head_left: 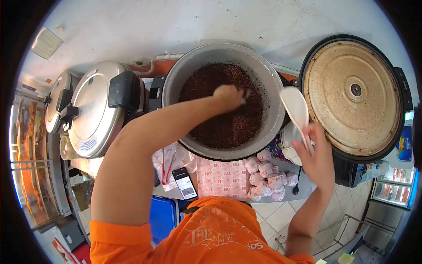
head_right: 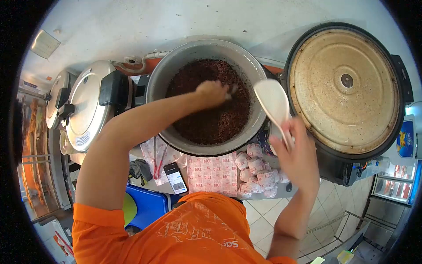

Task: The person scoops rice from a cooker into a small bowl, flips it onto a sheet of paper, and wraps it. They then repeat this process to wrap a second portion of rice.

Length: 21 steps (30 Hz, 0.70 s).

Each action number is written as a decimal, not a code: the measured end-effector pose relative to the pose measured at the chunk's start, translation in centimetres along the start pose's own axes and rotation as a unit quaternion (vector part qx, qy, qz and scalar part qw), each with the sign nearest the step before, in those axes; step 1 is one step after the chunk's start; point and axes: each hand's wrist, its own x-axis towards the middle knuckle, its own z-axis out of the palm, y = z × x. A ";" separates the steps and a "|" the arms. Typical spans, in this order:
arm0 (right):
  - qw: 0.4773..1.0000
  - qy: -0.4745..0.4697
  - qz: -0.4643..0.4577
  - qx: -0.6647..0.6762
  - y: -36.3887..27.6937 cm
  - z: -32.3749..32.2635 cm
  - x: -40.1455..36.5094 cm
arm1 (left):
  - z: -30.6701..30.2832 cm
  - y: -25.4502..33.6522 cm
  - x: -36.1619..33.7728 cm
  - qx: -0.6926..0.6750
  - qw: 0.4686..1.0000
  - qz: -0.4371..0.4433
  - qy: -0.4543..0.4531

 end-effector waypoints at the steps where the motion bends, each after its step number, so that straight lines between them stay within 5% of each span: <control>1: 0.999 0.008 0.011 0.033 1.3 -0.1 -1.9 | -1.8 2.0 -0.1 -0.111 0.993 -0.010 -0.049; 5: 0.964 -0.001 0.142 0.225 4.5 0.4 -7.9 | 0.0 6.4 -0.3 -0.145 0.980 0.088 -0.103; 10: 0.951 0.018 0.072 0.301 7.1 2.8 -8.6 | -2.3 5.9 -3.1 -0.215 0.959 0.114 -0.146; 14: 0.953 -0.012 0.110 0.281 5.5 3.5 -6.3 | -5.2 2.9 -6.6 -0.317 0.929 0.090 -0.171; 16: 0.994 -0.018 -0.006 0.105 5.1 4.1 -4.9 | -3.8 1.2 -7.8 -0.471 0.878 -0.014 -0.085; 18: 0.994 -0.004 -0.043 0.099 3.8 4.7 -3.5 | -3.5 0.0 -8.8 -0.545 0.836 -0.020 -0.054; 20: 0.973 -0.061 0.125 0.184 2.1 5.1 -2.1 | -3.8 -0.2 -9.9 -0.713 0.693 -0.095 0.051; 21: 0.979 -0.048 0.087 0.180 0.9 5.5 -1.4 | -4.6 0.2 -10.4 -0.781 0.603 -0.151 0.067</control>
